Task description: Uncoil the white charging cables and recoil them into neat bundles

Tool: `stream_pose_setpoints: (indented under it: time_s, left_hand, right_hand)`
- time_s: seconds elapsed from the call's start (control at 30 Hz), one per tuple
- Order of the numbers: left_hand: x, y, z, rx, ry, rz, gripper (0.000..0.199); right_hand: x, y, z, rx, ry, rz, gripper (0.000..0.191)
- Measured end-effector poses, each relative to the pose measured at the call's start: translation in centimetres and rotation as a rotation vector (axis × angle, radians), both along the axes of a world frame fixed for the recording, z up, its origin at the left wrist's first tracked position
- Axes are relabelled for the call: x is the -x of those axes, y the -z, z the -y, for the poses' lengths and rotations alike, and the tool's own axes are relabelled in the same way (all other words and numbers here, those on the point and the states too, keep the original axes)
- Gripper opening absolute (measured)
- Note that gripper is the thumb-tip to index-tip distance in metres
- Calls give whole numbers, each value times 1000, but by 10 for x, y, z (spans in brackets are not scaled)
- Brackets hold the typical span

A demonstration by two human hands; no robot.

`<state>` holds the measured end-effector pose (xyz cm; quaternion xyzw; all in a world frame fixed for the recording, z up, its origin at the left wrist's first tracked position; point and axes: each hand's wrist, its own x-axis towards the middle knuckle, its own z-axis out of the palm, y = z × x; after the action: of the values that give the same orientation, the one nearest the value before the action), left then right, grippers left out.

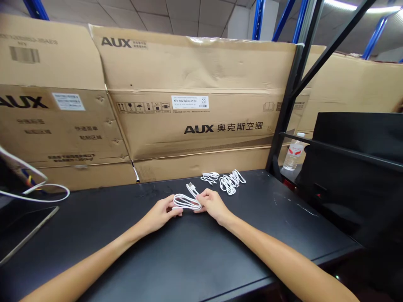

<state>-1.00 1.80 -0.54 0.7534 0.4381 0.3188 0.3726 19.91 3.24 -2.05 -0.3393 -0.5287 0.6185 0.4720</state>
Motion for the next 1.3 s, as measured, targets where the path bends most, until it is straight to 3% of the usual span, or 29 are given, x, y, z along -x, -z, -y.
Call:
stream_pose_setpoints:
  time_s: [0.1, 0.2, 0.33, 0.43, 0.7, 0.93, 1.1, 1.2, 1.3]
  left_hand:
    - [10, -1, -9, 107, -46, 85, 34]
    - [24, 0, -18, 116, -265, 235, 38]
    - [40, -1, -24, 63, -524, 424, 46]
    - [45, -3, -25, 20, -630, 429, 52]
    - [44, -5, -20, -94, -562, 297, 37]
    - [45, -17, -15, -198, -689, 13, 39]
    - [46, -21, -15, -263, -709, -85, 42]
    - [44, -19, -15, -234, -650, -7, 49]
    - [41, -16, -18, -73, -547, 223, 45]
  right_hand:
    - [-10, -1, -8, -11, 107, 55, 32]
    - [-26, -1, -20, -16, 249, 80, 21]
    - [-49, -4, -35, 26, 245, -40, 13]
    - [-64, -7, -42, 83, 272, -117, 8]
    - [-73, -4, -48, 140, 320, -109, 9]
    - [-87, -15, -54, 25, 375, -264, 7]
    - [-95, -23, -52, 2, 300, -350, 6]
    - [-87, -22, -46, -2, 242, -289, 10]
    - [-76, -19, -40, -30, 206, -227, 14]
